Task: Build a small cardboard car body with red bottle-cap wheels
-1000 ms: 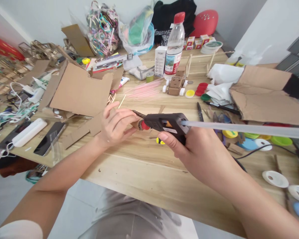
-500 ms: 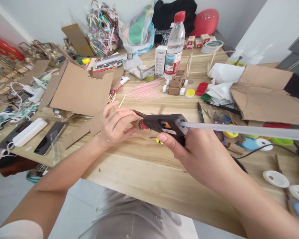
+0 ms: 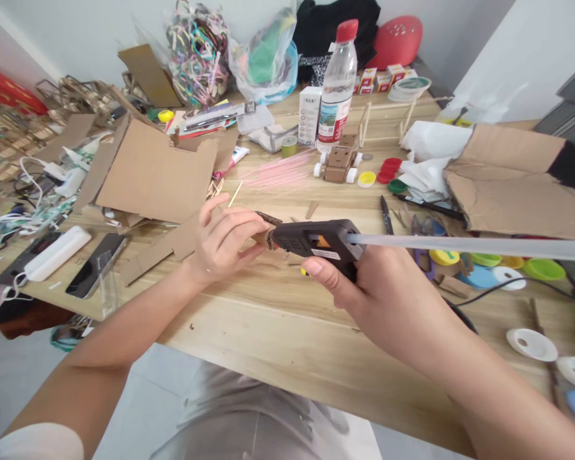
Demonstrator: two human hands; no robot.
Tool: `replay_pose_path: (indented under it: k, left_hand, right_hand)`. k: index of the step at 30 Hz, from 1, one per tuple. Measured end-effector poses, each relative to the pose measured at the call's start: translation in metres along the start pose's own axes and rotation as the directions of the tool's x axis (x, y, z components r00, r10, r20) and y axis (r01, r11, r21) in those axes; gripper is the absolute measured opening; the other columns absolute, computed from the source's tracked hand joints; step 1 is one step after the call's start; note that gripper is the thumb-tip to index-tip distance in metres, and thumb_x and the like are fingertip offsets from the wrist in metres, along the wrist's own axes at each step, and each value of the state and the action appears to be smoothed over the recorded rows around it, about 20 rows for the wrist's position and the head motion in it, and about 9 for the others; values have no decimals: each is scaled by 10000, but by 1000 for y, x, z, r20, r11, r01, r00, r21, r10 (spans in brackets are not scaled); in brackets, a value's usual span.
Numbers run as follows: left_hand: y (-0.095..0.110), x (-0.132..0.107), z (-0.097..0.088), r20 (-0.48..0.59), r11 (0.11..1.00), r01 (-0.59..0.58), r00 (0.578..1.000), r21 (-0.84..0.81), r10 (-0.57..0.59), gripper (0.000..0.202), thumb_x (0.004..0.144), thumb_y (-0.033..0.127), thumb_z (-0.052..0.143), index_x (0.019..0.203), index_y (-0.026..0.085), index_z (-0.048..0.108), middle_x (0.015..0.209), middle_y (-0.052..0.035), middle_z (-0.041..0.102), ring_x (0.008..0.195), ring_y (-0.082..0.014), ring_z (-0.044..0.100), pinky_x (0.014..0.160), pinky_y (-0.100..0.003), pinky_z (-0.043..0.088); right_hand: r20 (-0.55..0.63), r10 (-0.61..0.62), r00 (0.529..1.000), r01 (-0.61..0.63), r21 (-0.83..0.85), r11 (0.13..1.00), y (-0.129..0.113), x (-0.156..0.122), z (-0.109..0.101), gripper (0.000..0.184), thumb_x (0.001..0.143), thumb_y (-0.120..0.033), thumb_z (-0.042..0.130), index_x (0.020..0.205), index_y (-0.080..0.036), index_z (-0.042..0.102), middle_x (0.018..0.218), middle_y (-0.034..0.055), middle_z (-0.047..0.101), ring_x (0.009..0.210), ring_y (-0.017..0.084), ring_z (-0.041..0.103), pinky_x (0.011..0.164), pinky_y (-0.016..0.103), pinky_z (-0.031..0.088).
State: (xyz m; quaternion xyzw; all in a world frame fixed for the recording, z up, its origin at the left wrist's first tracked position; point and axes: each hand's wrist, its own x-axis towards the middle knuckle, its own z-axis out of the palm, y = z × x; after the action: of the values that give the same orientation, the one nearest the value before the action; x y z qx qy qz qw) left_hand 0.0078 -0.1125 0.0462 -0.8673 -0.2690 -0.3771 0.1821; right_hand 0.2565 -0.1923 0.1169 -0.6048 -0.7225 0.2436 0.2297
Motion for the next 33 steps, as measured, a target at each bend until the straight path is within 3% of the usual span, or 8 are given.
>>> replay_pose_path:
  k: [10, 16, 22, 33]
  left_hand:
    - [0, 1, 0, -16, 999, -16, 1000, 28, 16, 254, 1029, 396, 560, 1178, 262, 716, 1011, -46, 793, 941, -213, 740, 1189, -538, 418]
    - [-1, 2, 0, -100, 997, -70, 992, 18, 71, 242, 1014, 352, 592, 1198, 246, 706, 1025, -47, 791, 927, -201, 735, 1188, -512, 418]
    - [-2, 0, 0, -7, 1000, 1, 1000, -11, -1, 265, 1015, 388, 587, 1217, 272, 715, 1049, -42, 796, 955, -215, 735, 1203, -533, 392]
    - [-3, 0, 0, -34, 1000, 0, 999, -6, 0, 259, 995, 390, 623, 1207, 277, 719, 1036, -37, 798, 936, -216, 738, 1188, -531, 402]
  right_hand:
    - [-4, 5, 1000, -5, -17, 1000, 0, 0, 1, 874, 690, -1082, 133, 398, -309, 419, 371, 27, 419, 335, 159, 374, 394, 341, 295]
    - [-35, -40, 999, 37, -91, 995, 2, 1, 2, 802, 728, -1058, 96, 476, -319, 279, 383, -3, 376, 353, 144, 348, 394, 327, 280]
    - [-41, -39, 998, 37, -49, 998, -1, 2, 3, 784, 700, -1072, 78, 502, -334, 254, 360, -15, 352, 317, 144, 325, 374, 338, 244]
    - [-39, -9, 999, 8, -48, 999, -1, 4, 3, 789, 678, -1087, 105, 457, -344, 252, 351, 14, 385, 323, 169, 354, 390, 360, 273]
